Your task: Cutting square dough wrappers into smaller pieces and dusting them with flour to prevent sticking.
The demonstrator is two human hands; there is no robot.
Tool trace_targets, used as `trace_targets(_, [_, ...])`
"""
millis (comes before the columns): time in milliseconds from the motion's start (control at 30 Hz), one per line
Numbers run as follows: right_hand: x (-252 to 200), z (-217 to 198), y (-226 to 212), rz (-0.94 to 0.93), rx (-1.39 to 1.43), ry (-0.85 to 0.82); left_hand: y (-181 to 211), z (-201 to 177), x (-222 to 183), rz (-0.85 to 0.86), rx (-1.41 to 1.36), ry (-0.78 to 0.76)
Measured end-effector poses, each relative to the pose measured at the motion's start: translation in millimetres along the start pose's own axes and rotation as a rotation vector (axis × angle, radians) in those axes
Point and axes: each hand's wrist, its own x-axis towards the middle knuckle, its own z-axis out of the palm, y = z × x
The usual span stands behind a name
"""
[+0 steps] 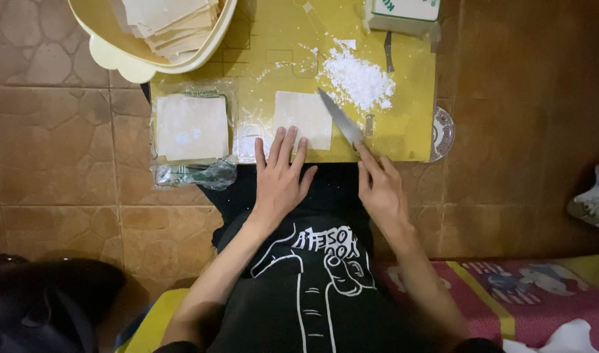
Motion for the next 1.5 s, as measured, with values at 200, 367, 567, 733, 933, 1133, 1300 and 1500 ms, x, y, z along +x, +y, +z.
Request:
trace_targets(200, [-16, 3, 2, -0.029, -0.036, -0.073, -4, -5, 0, 0.035, 0.012, -0.046])
trace_targets(367, [-17, -3, 3, 0.031, -0.056, -0.012, -3, -5, -1, 0.032, 0.01, -0.044])
trace_targets(567, [-22, 1, -4, 0.031, -0.041, -0.06, -5, -2, -2, 0.023, -0.048, -0.029])
trace_targets(733, [-25, 4, -3, 0.044, -0.05, -0.082, -5, -4, -4, -0.014, -0.065, -0.019])
trace_targets(933, [-27, 6, 0, 0.07, -0.075, -0.094, -3, -3, -6, -0.015, -0.053, -0.012])
trace_targets(1133, [-18, -2, -4, 0.123, -0.094, -0.112, -5, 0, -9, -0.01, -0.034, -0.009])
trace_targets(1300, [-11, -12, -10, 0.06, -0.15, -0.119, -5, -5, -11, -0.012, -0.04, -0.03])
trace_targets(1500, [4, -8, -12, 0.061, -0.106, -0.059, -17, -13, 0, -0.011, -0.191, -0.021])
